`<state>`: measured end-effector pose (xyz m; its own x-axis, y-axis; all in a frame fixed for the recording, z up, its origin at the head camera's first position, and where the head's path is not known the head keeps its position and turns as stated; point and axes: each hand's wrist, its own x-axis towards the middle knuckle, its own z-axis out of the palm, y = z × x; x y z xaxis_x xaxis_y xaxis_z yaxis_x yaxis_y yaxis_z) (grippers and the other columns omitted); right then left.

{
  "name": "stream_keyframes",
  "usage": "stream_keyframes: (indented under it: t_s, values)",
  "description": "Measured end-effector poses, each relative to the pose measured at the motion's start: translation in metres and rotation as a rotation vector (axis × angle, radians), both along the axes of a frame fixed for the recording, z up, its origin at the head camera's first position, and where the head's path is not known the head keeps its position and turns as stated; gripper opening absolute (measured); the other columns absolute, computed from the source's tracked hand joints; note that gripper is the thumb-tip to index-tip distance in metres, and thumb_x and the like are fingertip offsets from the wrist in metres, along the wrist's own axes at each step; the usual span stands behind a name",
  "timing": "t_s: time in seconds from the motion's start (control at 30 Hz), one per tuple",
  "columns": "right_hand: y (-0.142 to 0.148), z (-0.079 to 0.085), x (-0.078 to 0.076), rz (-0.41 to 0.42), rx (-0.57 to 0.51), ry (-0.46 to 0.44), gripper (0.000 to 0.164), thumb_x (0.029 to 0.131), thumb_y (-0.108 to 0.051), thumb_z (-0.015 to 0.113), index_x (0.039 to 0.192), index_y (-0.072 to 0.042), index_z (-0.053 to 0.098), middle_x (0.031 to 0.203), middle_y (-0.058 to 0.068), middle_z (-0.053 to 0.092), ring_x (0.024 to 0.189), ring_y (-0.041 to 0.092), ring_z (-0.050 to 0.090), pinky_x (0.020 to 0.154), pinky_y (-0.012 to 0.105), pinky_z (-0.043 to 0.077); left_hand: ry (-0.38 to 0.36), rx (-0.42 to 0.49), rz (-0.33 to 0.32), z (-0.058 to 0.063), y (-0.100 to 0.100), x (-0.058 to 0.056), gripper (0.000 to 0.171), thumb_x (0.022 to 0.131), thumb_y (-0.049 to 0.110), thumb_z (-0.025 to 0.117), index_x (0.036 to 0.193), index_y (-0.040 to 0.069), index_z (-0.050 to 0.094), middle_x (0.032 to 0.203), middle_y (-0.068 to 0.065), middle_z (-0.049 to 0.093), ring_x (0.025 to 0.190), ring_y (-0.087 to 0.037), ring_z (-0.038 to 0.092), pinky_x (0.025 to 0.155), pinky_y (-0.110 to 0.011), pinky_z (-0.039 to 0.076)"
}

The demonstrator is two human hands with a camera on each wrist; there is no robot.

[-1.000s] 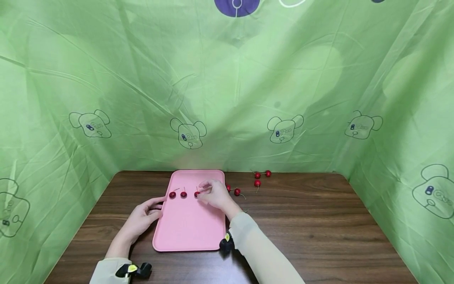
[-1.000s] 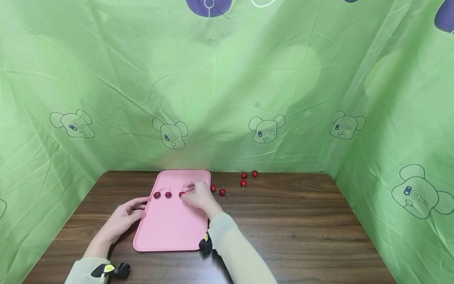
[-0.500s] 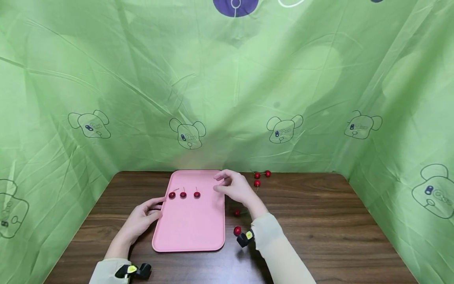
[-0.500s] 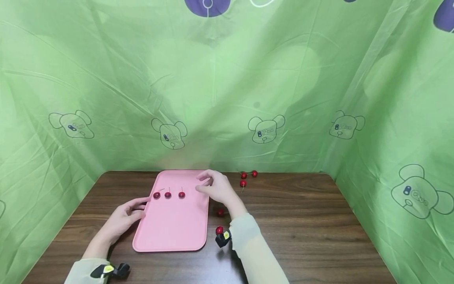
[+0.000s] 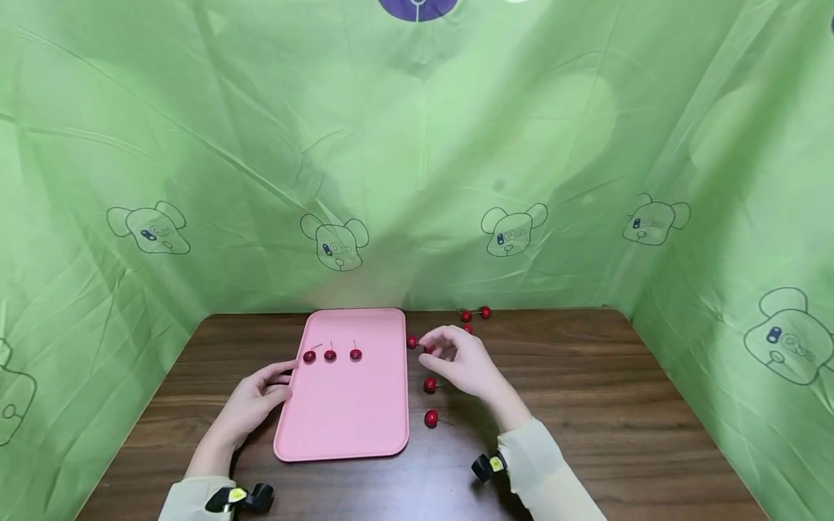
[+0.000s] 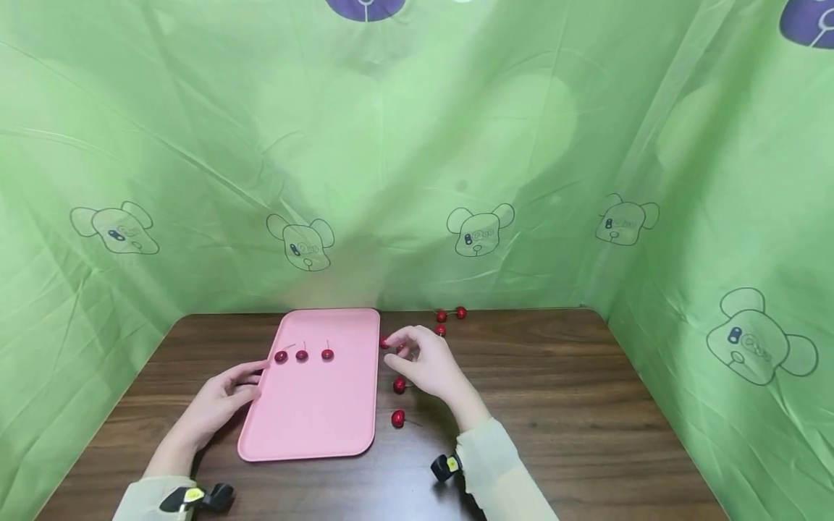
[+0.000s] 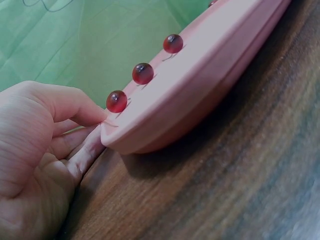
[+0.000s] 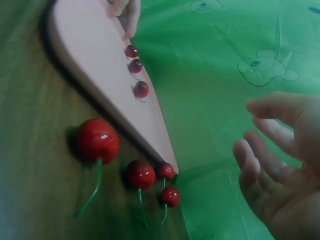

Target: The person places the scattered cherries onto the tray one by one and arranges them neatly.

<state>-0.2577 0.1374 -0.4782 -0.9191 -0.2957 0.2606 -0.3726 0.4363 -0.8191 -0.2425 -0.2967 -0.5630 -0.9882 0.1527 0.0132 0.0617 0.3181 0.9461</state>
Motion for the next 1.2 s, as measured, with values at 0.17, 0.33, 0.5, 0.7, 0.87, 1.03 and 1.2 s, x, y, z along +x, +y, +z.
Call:
stream_keyframes:
  t_s: [0.17,0.33,0.5,0.7,0.87,1.03,1.2]
  values:
    - [0.010,-0.005,0.018,-0.107,-0.007,-0.018,0.018,0.094,-0.016,0.085,0.110,-0.013,0.078,0.100,-0.004,0.076,0.083,0.012,0.069,0.075,0.028,0.057,-0.011,0.001,0.000,0.001,0.002,-0.001,0.053,0.103,0.002,0.072,0.154,-0.001,0.058,0.132,-0.025,0.070,0.109,-0.013,0.073,0.088,-0.021,0.058]
    - [0.020,-0.016,0.034,-0.135,0.028,-0.057,0.018,0.093,-0.016,0.086,0.109,-0.012,0.078,0.097,-0.006,0.076,0.083,0.010,0.068,0.075,0.027,0.057,-0.017,0.005,-0.007,0.001,0.003,-0.002,0.053,0.103,0.001,0.072,0.154,-0.002,0.058,0.132,-0.026,0.070,0.109,-0.015,0.074,0.089,-0.020,0.057]
    - [0.025,-0.026,0.049,-0.099,0.056,-0.023,0.017,0.093,-0.013,0.085,0.107,-0.010,0.077,0.095,-0.005,0.074,0.078,0.007,0.066,0.070,0.026,0.056,-0.017,0.003,0.001,0.002,0.004,-0.002,0.053,0.103,0.001,0.072,0.154,-0.002,0.058,0.132,-0.026,0.070,0.109,-0.015,0.073,0.089,-0.020,0.057]
    - [0.018,-0.028,0.069,-0.070,0.091,-0.062,0.012,0.092,-0.014,0.085,0.099,-0.015,0.075,0.089,-0.008,0.071,0.069,0.005,0.061,0.064,0.025,0.053,-0.013,0.000,-0.002,0.002,0.003,-0.002,0.053,0.103,0.001,0.072,0.154,-0.002,0.058,0.132,-0.026,0.070,0.109,-0.014,0.073,0.089,-0.020,0.057]
    - [0.010,-0.029,0.080,-0.053,0.105,-0.140,0.014,0.093,-0.016,0.086,0.095,-0.015,0.072,0.084,-0.009,0.070,0.063,0.005,0.060,0.057,0.024,0.051,-0.005,0.006,-0.001,0.000,0.002,-0.001,0.053,0.103,0.001,0.072,0.153,-0.002,0.058,0.132,-0.026,0.070,0.108,-0.013,0.073,0.089,-0.020,0.057]
    - [0.004,-0.035,0.083,-0.035,0.094,-0.157,0.016,0.092,-0.015,0.087,0.099,-0.011,0.073,0.085,-0.008,0.071,0.063,0.006,0.061,0.057,0.023,0.051,-0.009,0.009,-0.001,0.000,0.001,0.000,0.053,0.103,0.001,0.072,0.154,-0.002,0.058,0.131,-0.026,0.070,0.108,-0.012,0.073,0.089,-0.021,0.058]
    - [0.003,-0.040,0.083,-0.011,0.108,-0.158,0.019,0.089,-0.014,0.089,0.099,-0.010,0.072,0.085,-0.006,0.072,0.061,0.007,0.061,0.057,0.024,0.051,-0.002,-0.001,0.004,0.000,0.000,0.000,0.052,0.103,0.002,0.072,0.153,-0.003,0.058,0.132,-0.026,0.070,0.108,-0.012,0.072,0.088,-0.021,0.058]
